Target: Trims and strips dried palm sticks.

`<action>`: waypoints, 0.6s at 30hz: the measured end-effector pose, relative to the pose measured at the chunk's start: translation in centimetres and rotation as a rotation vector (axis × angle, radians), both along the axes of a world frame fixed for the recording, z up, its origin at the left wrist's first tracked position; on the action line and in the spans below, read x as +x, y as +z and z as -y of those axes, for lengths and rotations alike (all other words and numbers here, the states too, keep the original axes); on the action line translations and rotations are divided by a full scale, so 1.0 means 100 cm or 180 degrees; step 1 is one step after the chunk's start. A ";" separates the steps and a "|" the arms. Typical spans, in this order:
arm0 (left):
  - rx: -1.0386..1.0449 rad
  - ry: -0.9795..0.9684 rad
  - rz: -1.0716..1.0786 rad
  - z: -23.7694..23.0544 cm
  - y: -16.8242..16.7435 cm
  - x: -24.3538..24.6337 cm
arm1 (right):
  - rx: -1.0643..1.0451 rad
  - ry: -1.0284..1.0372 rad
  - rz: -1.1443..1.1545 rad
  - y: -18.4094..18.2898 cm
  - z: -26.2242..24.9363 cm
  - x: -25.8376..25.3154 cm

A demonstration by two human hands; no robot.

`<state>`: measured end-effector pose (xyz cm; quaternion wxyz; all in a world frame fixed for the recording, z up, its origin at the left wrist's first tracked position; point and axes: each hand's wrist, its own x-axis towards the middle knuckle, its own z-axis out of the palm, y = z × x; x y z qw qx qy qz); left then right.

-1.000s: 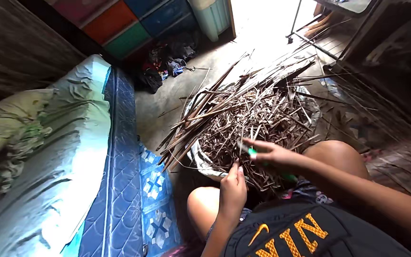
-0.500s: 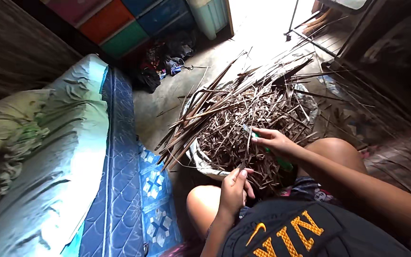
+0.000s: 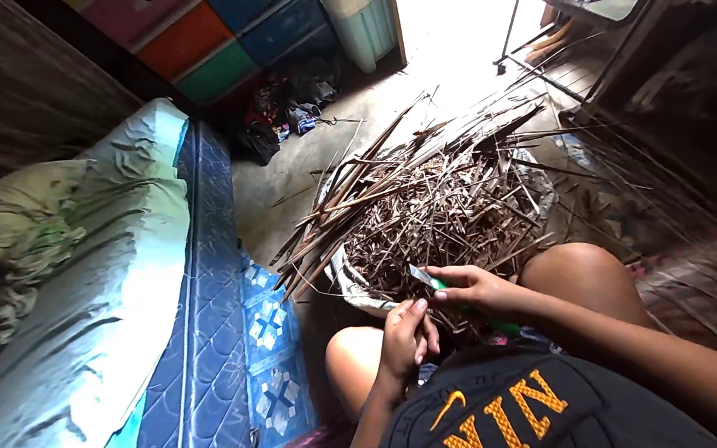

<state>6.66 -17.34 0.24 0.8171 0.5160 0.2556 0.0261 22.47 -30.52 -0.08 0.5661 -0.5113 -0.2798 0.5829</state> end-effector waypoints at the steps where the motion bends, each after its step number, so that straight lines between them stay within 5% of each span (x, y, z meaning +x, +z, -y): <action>1: -0.0194 -0.0021 0.0073 -0.001 -0.001 -0.001 | 0.0005 -0.0026 0.0040 0.001 0.001 0.002; 6: -0.0876 -0.0096 0.0361 -0.002 -0.006 -0.003 | 0.0040 -0.0134 0.0368 0.005 0.000 0.007; 14: -0.0773 -0.0384 0.0338 0.005 -0.011 -0.013 | -0.0308 -0.1482 0.0236 0.009 -0.005 0.064; 18: 0.0098 -0.0269 0.0120 0.006 -0.002 -0.007 | -0.0164 -0.0681 0.0323 0.019 0.001 0.040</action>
